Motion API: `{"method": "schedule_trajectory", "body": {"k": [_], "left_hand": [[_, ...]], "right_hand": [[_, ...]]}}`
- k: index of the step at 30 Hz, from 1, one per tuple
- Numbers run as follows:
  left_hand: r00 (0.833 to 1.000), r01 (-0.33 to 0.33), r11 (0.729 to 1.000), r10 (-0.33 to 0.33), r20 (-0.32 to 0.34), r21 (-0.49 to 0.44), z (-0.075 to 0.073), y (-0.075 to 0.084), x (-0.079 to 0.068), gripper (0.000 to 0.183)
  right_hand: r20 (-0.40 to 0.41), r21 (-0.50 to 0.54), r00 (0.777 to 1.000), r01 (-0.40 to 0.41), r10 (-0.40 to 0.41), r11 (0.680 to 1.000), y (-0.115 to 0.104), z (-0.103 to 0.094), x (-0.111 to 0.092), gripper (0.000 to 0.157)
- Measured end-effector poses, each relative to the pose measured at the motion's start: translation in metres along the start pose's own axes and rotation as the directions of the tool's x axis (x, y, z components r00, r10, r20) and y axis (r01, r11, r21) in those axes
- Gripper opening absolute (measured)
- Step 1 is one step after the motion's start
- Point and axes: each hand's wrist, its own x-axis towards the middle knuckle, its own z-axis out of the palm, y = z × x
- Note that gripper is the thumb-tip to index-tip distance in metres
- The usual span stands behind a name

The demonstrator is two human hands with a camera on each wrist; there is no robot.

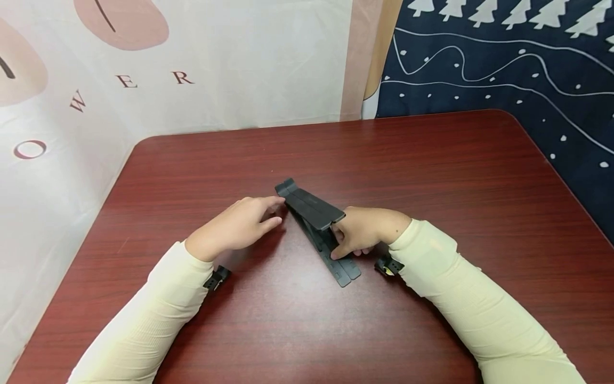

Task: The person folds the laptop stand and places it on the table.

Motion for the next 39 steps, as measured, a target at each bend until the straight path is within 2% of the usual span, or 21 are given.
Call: {"method": "schedule_trajectory", "body": {"k": [16, 21, 39], "left_hand": [[0.999, -0.029, 1.0, 0.029, 0.041, -0.013, -0.0024, -0.0025, -0.0024, 0.055], [0.998, -0.035, 0.999, 0.036, 0.055, -0.01, -0.0022, -0.0025, -0.0028, 0.057], [0.996, -0.065, 0.998, 0.064, 0.068, 0.016, -0.001, -0.0023, -0.003, 0.061]], "right_hand": [[0.016, 0.007, 1.0, 0.016, -0.016, 1.0, -0.0052, 0.0043, -0.0009, 0.028], [0.02, -0.002, 0.999, 0.043, -0.043, 0.999, -0.0054, 0.0056, -0.0005, 0.027], [0.045, -0.012, 0.997, 0.063, -0.062, 0.998, -0.0089, 0.0083, 0.0004, 0.022]]}}
